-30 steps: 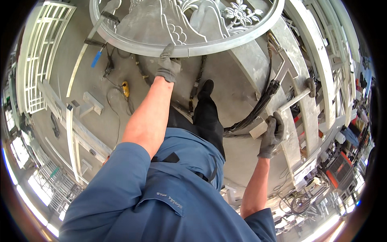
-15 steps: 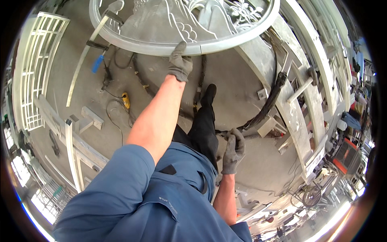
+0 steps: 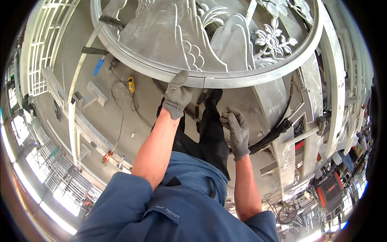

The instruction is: The person welds a circular metal frame with an ornate relief design, then uses a hammer and angle grinder to adjust and smooth the frame. The person repeatedly positions the frame, welds sections, and grinds the surface.

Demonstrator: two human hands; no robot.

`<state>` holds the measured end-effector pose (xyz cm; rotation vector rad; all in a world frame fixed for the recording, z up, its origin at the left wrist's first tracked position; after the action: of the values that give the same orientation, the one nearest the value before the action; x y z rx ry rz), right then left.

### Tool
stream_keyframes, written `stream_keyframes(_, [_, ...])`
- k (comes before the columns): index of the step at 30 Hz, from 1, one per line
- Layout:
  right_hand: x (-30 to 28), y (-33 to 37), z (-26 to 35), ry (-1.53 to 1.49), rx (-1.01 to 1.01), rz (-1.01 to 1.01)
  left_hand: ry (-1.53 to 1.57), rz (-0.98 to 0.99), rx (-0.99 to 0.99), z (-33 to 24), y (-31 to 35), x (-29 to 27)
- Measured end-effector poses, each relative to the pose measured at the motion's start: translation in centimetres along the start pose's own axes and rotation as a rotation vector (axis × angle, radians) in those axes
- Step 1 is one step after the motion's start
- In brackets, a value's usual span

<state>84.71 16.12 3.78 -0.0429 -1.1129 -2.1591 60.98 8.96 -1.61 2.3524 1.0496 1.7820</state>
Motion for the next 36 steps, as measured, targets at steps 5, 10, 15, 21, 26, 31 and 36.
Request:
stream_keyframes(5, [-0.8, -6.0, 0.2, -0.293, 0.047, -0.050, -0.018, -0.091, -0.109, 0.8, 0.3, -0.9])
stream_keyframes(10, [0.6, -8.7, 2.5, -0.340, -0.111, -0.123, -0.066, -0.055, -0.231, 0.7, 0.2, -0.2])
stream_keyframes(15, [0.7, -8.0, 2.0, -0.291, -0.090, -0.199, -0.092, -0.114, -0.320, 0.4, 0.8, 0.4])
stream_keyframes(21, [-0.7, -7.9, 1.9, 0.299, 0.037, -0.095, -0.550, -0.080, -0.359, 0.1, 1.4, -1.7])
stream_keyframes(26, [-1.0, -8.3, 3.1, 0.562, -0.014, -0.065, -0.541, -0.143, -0.238, 0.7, 1.3, -2.6])
stream_keyframes(31, [-0.9, -8.5, 2.5, 0.012, 0.059, 0.051, -0.095, -0.150, -0.110, 1.9, 0.6, -1.9])
stream_keyframes(36, [-0.1, -8.7, 3.3, -0.010, 0.098, -0.047, -0.313, -0.139, 0.009, 2.0, 0.0, -3.4])
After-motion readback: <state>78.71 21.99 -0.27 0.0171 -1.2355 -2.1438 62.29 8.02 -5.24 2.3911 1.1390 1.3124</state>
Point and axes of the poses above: each hand's wrist, its own y-axis away from the middle knuckle, its own x-axis out of the palm, z = x × y, the point moved 8 cm from there along -y, towards the middle knuckle, and after that the axes turned 14 degrees about z, right-handed, at the moved point
